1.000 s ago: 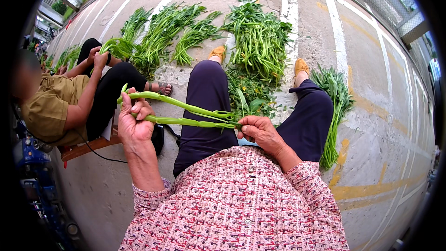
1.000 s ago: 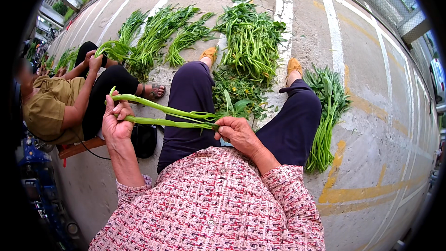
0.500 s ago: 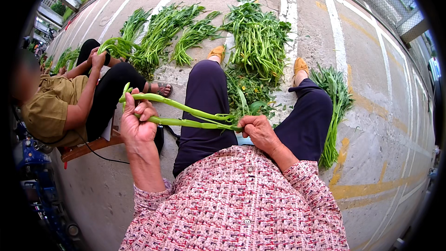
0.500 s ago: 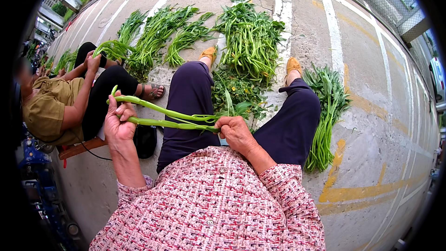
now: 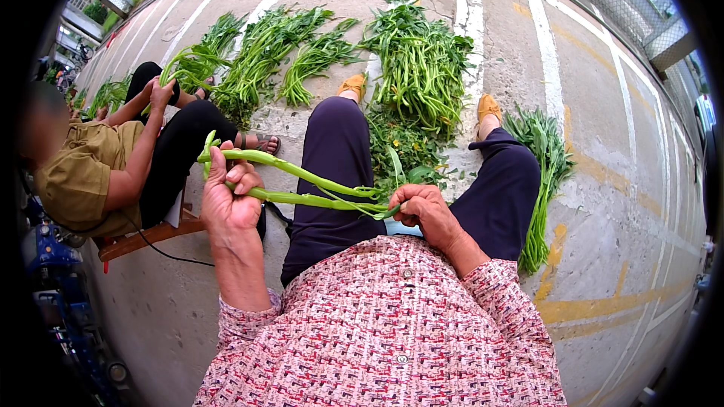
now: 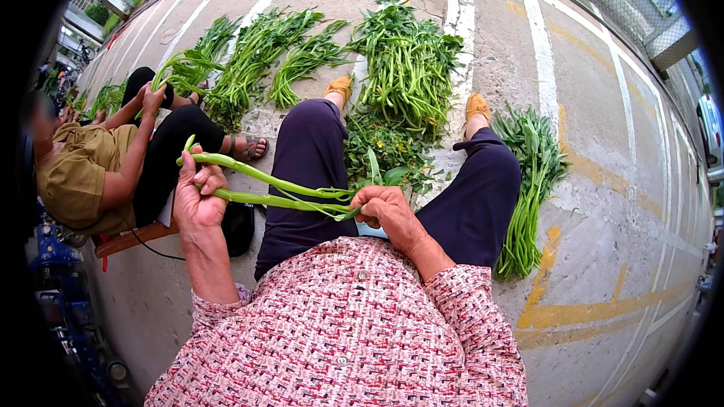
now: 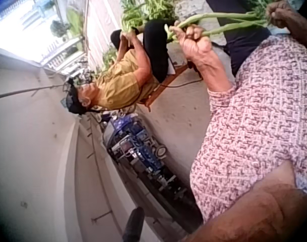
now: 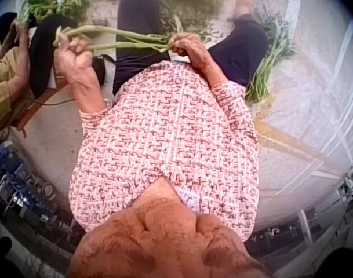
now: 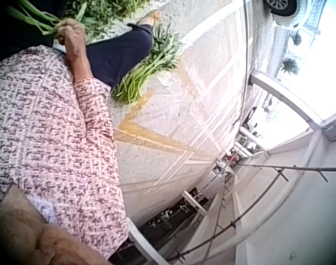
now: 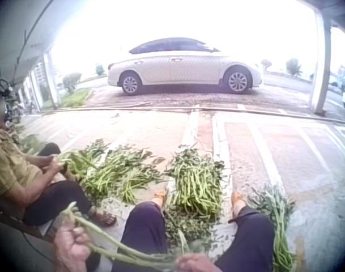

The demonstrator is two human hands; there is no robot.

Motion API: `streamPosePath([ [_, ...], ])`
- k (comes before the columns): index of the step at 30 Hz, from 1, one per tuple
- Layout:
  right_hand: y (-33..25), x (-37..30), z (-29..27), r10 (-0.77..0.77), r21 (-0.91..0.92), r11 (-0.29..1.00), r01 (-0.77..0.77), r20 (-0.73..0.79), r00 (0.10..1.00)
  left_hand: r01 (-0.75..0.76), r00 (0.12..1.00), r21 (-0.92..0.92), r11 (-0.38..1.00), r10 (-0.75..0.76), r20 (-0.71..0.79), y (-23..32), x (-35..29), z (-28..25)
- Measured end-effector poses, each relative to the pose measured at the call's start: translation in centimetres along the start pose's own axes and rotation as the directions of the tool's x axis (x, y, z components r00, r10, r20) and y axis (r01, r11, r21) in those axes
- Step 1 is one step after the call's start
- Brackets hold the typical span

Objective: The person picks leaves and peels the outer skin of green vegetable stalks by hand while sitting near bundles of vegetables.

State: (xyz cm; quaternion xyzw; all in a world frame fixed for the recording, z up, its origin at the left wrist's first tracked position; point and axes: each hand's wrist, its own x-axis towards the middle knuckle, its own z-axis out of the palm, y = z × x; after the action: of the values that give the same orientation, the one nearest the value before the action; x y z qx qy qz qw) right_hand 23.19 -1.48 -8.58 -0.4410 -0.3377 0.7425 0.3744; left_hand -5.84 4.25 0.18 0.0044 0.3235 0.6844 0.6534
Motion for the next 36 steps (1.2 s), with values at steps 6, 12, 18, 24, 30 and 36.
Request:
streamPosePath([
  [6, -0.7, -0.4, 0.7, 0.021, -0.085, 0.996, -0.020, 0.019, 1.000, -0.001, 1.000, -0.012, 1.000, 0.001, -0.007, 0.1, -0.2, 0.1],
  [12, 0.1, -0.1, 0.2, -0.008, -0.117, 0.993, 0.031, 0.190, 0.982, 0.004, 1.000, -0.010, 1.000, -0.004, 0.005, 0.2, -0.1, 0.1],
  [18, -0.1, -0.4, 0.4, 0.072, -0.158, 0.987, -0.024, 0.307, 0.949, 0.000, 1.000, -0.049, 0.999, 0.001, 0.004, 0.4, 0.3, -0.5],
  [24, -0.6, -0.6, 0.9, 0.020, -0.428, 0.890, 0.154, 0.374, 0.927, -0.028, 0.999, -0.008, 1.000, 0.027, -0.023, 0.1, 0.4, -0.5],
  [30, -1.1, -0.6, 1.8, -0.041, -0.557, 0.800, 0.223, 0.320, 0.947, -0.010, 1.000, -0.013, 1.000, 0.010, -0.009, -0.2, 0.3, -0.5],
  [36, 0.6, -0.1, 1.0, 0.007, -0.404, 0.909, 0.104, 0.263, 0.965, -0.015, 1.000, -0.013, 1.000, 0.015, 0.022, -0.2, 0.1, 0.3],
])
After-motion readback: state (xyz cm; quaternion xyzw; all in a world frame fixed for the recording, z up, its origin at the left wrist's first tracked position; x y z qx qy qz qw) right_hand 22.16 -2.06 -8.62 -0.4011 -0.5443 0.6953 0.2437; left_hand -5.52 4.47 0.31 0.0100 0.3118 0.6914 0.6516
